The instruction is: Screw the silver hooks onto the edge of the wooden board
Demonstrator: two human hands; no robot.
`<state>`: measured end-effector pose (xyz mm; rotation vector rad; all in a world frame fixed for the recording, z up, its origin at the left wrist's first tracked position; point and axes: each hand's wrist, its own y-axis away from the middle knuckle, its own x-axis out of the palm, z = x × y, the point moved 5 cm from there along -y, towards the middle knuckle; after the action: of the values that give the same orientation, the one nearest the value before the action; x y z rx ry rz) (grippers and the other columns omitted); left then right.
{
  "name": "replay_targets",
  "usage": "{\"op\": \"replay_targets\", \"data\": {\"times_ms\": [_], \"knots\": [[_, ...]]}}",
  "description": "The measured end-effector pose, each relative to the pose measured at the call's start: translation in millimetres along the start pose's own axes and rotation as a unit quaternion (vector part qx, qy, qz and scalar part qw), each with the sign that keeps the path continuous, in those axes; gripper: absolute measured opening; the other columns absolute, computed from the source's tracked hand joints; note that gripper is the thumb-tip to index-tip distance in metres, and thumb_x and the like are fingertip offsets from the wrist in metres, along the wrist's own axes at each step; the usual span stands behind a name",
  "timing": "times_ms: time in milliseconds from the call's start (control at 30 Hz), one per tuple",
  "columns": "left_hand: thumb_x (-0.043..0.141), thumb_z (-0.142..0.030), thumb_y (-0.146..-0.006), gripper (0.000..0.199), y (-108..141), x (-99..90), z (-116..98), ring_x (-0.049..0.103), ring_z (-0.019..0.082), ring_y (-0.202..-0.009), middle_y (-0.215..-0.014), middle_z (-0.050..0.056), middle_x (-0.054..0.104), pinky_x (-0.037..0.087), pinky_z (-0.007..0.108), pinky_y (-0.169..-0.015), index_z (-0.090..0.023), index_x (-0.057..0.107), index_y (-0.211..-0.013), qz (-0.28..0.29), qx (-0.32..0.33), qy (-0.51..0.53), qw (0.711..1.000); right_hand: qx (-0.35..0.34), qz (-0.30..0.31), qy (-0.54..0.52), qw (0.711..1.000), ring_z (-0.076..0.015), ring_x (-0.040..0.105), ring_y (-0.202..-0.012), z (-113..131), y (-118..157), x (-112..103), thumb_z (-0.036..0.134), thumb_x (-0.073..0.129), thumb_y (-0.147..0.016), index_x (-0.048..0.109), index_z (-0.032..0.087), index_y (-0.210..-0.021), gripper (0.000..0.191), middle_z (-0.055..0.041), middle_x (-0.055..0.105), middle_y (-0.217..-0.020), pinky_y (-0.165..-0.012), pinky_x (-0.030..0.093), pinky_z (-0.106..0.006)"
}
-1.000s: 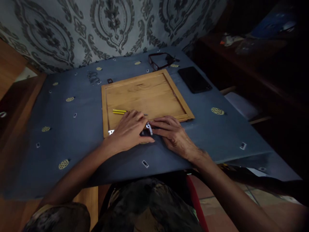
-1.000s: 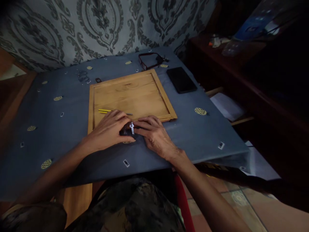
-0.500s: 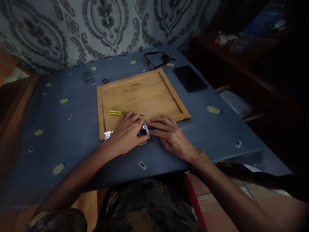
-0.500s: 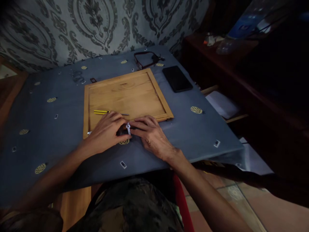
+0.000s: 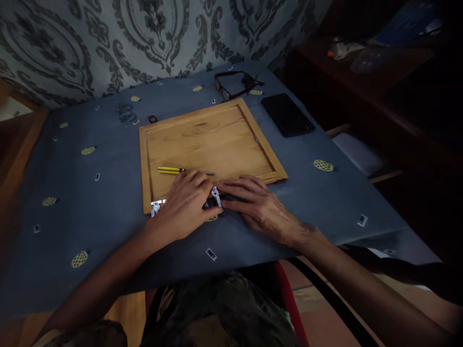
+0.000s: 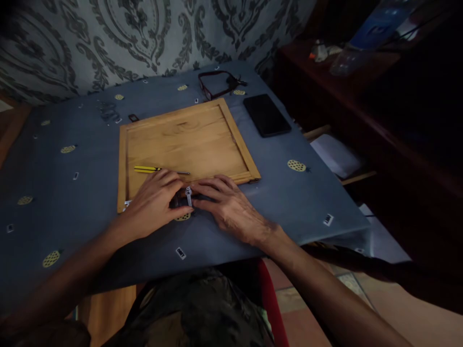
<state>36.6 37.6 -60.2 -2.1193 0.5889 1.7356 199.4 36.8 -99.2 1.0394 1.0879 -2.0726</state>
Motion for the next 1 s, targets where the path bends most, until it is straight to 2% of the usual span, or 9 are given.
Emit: {"op": "replay_targets", "data": {"times_ms": [200, 433, 567, 667, 767, 833, 900, 1000], "knots": [[0.072, -0.044, -0.087, 0.032, 0, 0.8, -1, 0.056, 0.027, -0.107, -0.103, 0.008, 0.065, 0.047, 0.045, -0.099, -0.013, 0.066, -0.096, 0.006, 0.000, -0.003, 1.000, -0.005, 0.000, 0.003, 1.000, -0.0271, 0.055, -0.132, 2, -2, -2, 0.003, 0.048, -0.090, 0.071, 0.025, -0.115, 0.040, -0.0080, 0.065, -0.140, -0.106, 0.046, -0.054], [0.073, -0.045, -0.087, 0.033, 1, 1.4, 0, 0.056, 0.027, -0.106, -0.103, 0.007, 0.065, 0.047, 0.046, -0.098, -0.014, 0.065, -0.096, -0.001, 0.003, 0.001, 1.000, -0.003, -0.003, 0.010, 1.000, -0.0261, 0.056, -0.130, 1, -4, -1, 0.006, 0.048, -0.093, 0.067, 0.026, -0.124, 0.041, -0.0061, 0.066, -0.139, -0.103, 0.047, -0.052], [0.072, -0.046, -0.087, 0.034, 1, 1.3, -1, 0.056, 0.028, -0.107, -0.103, 0.008, 0.065, 0.047, 0.045, -0.098, -0.014, 0.065, -0.096, 0.000, 0.002, -0.003, 1.000, -0.008, -0.012, 0.010, 1.000, -0.0267, 0.057, -0.128, 0, -3, 0, 0.005, 0.050, -0.092, 0.068, 0.026, -0.123, 0.041, -0.0063, 0.067, -0.137, -0.102, 0.048, -0.052], [0.070, -0.050, -0.088, 0.039, 3, -4.4, 2, 0.057, 0.028, -0.107, -0.105, 0.008, 0.066, 0.048, 0.044, -0.095, -0.015, 0.065, -0.102, -0.005, 0.001, 0.006, 1.000, -0.006, -0.009, 0.014, 1.000, -0.0269, 0.056, -0.129, -1, -3, 1, 0.003, 0.050, -0.091, 0.068, 0.027, -0.124, 0.044, -0.0058, 0.066, -0.138, -0.102, 0.047, -0.052], [0.062, -0.047, -0.095, 0.036, 5, -19.9, 16, 0.059, 0.026, -0.108, -0.110, 0.008, 0.067, 0.049, 0.041, -0.092, -0.018, 0.063, -0.115, -0.043, -0.014, 0.043, 0.998, -0.007, -0.003, 0.013, 1.000, -0.0264, 0.054, -0.130, -1, -2, 2, 0.001, 0.050, -0.089, 0.066, 0.027, -0.127, 0.049, -0.0049, 0.065, -0.141, -0.104, 0.046, -0.051], [0.056, -0.038, -0.099, 0.025, 7, -30.4, 32, 0.059, 0.027, -0.107, -0.107, 0.008, 0.067, 0.049, 0.043, -0.093, -0.018, 0.066, -0.109, -0.065, -0.046, 0.026, 0.996, -0.012, -0.005, 0.011, 1.000, -0.0257, 0.053, -0.130, -1, -2, 2, 0.000, 0.049, -0.088, 0.066, 0.025, -0.127, 0.049, -0.0049, 0.064, -0.141, -0.105, 0.045, -0.050], [0.055, -0.029, -0.098, 0.019, 8, -35.9, 50, 0.058, 0.029, -0.108, -0.107, 0.009, 0.066, 0.048, 0.045, -0.094, -0.017, 0.068, -0.105, -0.064, -0.080, -0.015, 0.995, -0.015, -0.010, 0.009, 1.000, -0.0254, 0.053, -0.130, -2, -1, 2, 0.001, 0.049, -0.088, 0.066, 0.024, -0.126, 0.047, -0.0054, 0.065, -0.140, -0.105, 0.045, -0.050], [0.060, -0.023, -0.093, 0.021, 10, -32.9, 71, 0.058, 0.031, -0.112, -0.112, 0.008, 0.066, 0.049, 0.047, -0.097, -0.018, 0.068, -0.112, -0.036, -0.109, -0.016, 0.993, -0.014, -0.011, 0.008, 1.000, -0.0250, 0.054, -0.129, -3, -1, 3, 0.001, 0.049, -0.088, 0.066, 0.026, -0.126, 0.048, -0.0046, 0.065, -0.139, -0.103, 0.046, -0.051]]}}
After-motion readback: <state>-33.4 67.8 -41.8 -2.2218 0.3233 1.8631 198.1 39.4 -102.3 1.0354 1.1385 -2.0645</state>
